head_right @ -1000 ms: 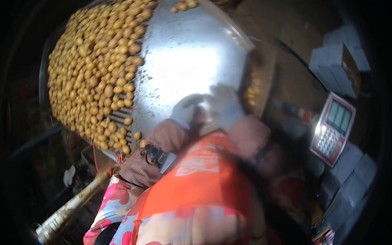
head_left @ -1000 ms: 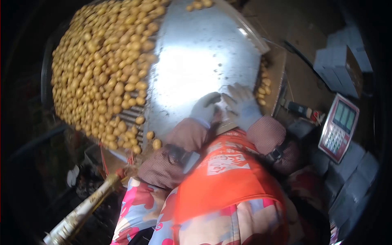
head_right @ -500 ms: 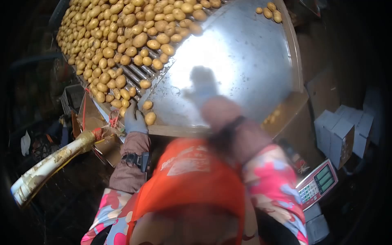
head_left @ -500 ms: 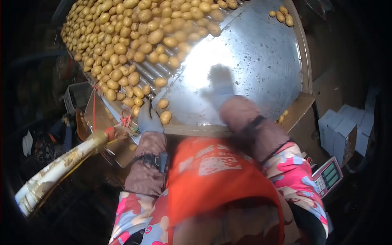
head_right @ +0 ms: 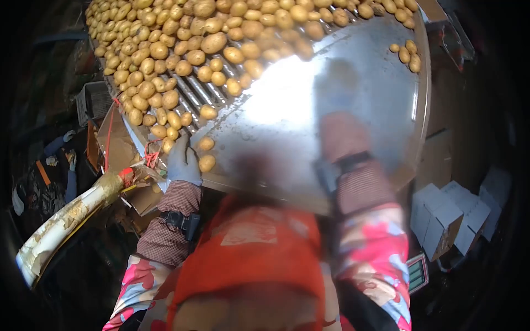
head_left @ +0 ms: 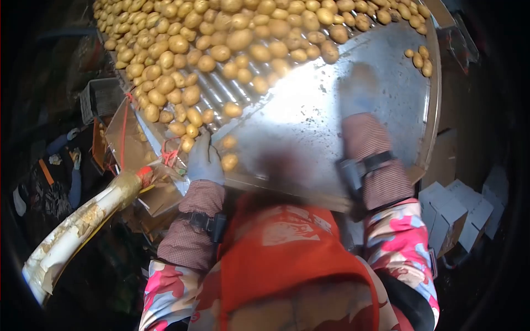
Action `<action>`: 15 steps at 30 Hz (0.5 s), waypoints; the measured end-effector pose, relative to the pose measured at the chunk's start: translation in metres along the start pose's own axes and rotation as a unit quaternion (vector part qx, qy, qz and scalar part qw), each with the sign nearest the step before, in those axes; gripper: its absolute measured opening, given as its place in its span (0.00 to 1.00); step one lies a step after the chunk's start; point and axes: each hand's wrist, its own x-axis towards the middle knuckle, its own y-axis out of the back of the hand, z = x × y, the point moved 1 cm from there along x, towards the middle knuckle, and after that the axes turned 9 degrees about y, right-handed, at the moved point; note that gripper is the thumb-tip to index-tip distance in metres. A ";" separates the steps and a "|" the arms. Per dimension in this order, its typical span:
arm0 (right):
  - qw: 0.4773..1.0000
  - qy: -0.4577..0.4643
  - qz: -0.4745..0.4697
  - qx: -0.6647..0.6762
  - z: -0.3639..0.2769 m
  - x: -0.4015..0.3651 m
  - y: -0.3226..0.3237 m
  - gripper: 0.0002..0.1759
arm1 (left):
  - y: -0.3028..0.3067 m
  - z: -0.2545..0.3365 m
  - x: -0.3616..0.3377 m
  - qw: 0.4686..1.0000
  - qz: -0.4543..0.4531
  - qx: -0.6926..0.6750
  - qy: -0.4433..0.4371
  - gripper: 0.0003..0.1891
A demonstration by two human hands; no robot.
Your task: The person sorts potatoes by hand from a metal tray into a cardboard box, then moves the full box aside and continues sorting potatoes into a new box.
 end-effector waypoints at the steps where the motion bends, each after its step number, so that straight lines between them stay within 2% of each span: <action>1: 0.977 -0.051 -0.169 0.115 -0.065 0.015 0.025 0.29 | -0.002 -0.004 0.002 1.000 -0.007 -0.004 0.002 0.20; 3: 0.992 0.040 -0.045 0.107 -0.165 -0.027 -0.011 0.32 | -0.002 -0.005 0.000 1.000 0.001 -0.008 -0.010 0.21; 4: 0.990 0.061 -0.059 0.111 -0.199 -0.039 -0.013 0.33 | -0.003 -0.007 0.001 1.000 0.010 -0.010 -0.015 0.21; 6: 0.926 0.151 -0.125 0.321 -0.205 -0.053 -0.027 0.32 | -0.001 -0.008 0.002 0.996 0.034 0.024 -0.078 0.23; 8: 0.884 0.217 -0.108 0.399 -0.174 -0.071 -0.012 0.30 | 0.016 0.004 -0.003 0.990 0.042 0.048 -0.124 0.23; 11: 0.959 0.229 -0.020 0.166 -0.060 -0.079 0.048 0.31 | 0.017 -0.004 -0.009 0.986 0.081 -0.007 -0.143 0.24; 13: 0.971 0.236 0.020 -0.046 -0.031 -0.100 0.075 0.19 | 0.015 0.001 -0.005 0.985 0.097 -0.035 -0.139 0.25; 14: 0.973 0.175 -0.150 -0.023 -0.051 -0.093 0.078 0.24 | 0.013 -0.003 -0.005 0.993 0.062 -0.058 -0.086 0.26; 15: 0.944 0.108 -0.312 -0.001 -0.091 -0.083 0.082 0.29 | 0.011 -0.008 -0.005 0.996 0.030 -0.079 -0.030 0.26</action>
